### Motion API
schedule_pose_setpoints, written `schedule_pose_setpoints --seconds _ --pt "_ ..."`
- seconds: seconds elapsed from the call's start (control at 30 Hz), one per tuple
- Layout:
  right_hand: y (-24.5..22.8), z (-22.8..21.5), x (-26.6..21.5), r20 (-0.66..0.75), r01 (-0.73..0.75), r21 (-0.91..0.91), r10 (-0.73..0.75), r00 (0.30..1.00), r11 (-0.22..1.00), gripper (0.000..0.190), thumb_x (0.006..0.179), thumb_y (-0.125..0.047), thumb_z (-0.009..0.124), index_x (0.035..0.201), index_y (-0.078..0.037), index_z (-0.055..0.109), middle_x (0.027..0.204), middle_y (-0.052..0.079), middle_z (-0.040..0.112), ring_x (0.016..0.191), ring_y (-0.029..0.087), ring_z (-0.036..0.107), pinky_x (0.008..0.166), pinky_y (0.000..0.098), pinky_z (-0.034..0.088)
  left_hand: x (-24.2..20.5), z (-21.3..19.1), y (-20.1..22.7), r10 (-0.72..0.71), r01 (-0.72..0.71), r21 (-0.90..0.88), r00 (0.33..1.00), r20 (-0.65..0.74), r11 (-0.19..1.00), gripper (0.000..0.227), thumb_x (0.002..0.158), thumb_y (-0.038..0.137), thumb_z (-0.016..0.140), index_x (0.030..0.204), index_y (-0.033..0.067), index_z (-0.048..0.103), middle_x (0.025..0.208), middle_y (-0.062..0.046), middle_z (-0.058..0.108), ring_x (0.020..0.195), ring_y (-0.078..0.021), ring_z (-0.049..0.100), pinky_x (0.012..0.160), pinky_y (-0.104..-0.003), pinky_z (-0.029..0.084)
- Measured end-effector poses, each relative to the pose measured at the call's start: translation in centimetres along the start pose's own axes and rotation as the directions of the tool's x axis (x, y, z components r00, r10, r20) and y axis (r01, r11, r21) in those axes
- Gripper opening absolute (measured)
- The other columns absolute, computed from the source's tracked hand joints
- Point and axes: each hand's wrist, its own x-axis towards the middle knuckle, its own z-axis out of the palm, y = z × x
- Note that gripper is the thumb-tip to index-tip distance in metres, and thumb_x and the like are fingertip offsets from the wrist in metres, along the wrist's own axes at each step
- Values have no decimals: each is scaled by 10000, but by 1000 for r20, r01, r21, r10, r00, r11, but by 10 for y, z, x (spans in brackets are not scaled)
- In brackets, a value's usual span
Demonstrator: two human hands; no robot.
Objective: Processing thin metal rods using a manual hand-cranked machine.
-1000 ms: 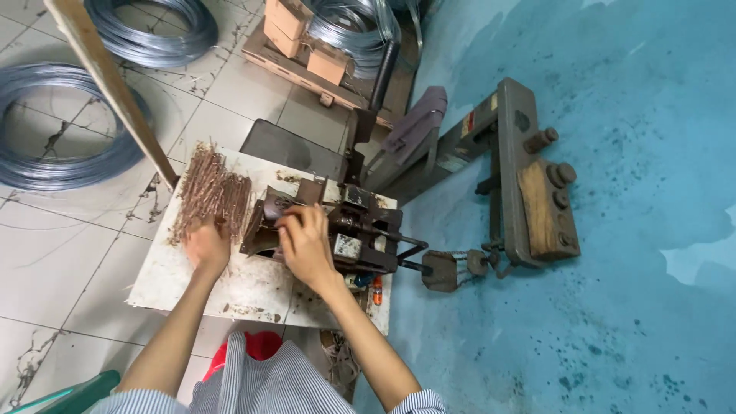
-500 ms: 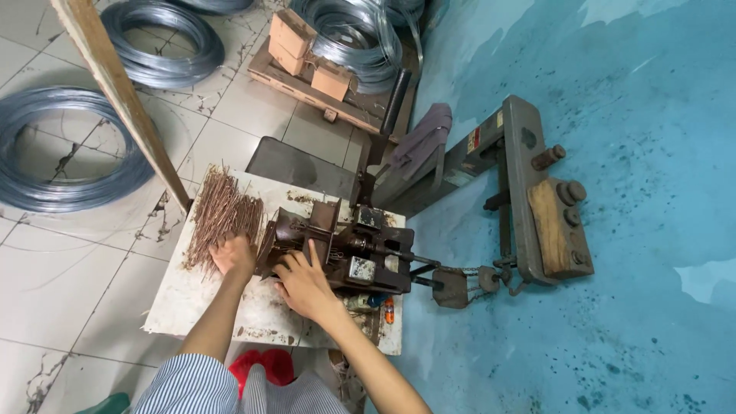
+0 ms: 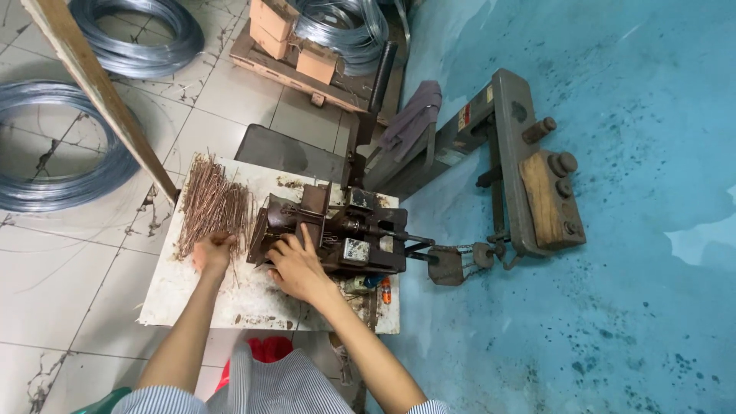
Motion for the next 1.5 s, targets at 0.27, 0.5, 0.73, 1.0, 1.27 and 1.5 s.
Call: schedule_pose_setpoints --seconds 0.27,0.5,0.73,1.0,1.27,1.5 --pt "-26 -18 3 65 -65 -62 69 996 996 411 882 -294 712 1249 -112 674 1327 121 646 1410 298 447 1259 646 -7 -32 -8 -16 62 -62 -177 998 -6 982 145 857 322 862 975 272 794 844 3 770 864 -259 742 827 -355 490" --pt "-54 53 49 67 -312 664 361 930 680 316 1051 -120 448 1289 26 595 1179 247 612 1145 428 643 944 507 545 -36 -6 -17 90 -99 -211 994 -54 972 125 835 284 858 947 279 802 874 -12 768 909 -318 735 869 -384 520" --pt "-24 161 136 232 -552 746 631 740 372 354 946 -227 648 1144 67 632 1111 293 667 1102 461 668 846 535 578 -70 -32 -13 89 -100 -359 995 -46 928 143 866 250 837 999 229 789 909 -29 759 878 -263 727 836 -356 518" --pt "4 167 156 345 -654 714 687 640 251 321 825 -140 766 1066 66 712 1023 317 699 996 490 695 810 548 590 -77 -36 -20 119 -95 -426 992 32 900 174 862 241 855 1015 192 789 924 -49 759 831 -212 712 787 -329 524" --pt "29 218 181 342 -651 719 692 637 244 259 853 -95 681 1084 9 732 1018 281 718 1033 445 701 820 505 594 -81 -48 -10 107 -85 -299 992 60 950 294 883 417 828 1103 228 782 996 -29 770 878 -237 728 807 -375 544" --pt "17 124 177 278 -582 797 760 587 158 210 926 -87 646 1087 31 710 1016 250 721 1062 425 699 844 496 576 -96 -62 23 288 -289 24 957 38 957 349 987 187 648 1336 167 662 1192 -114 685 1155 -410 644 990 -551 517"
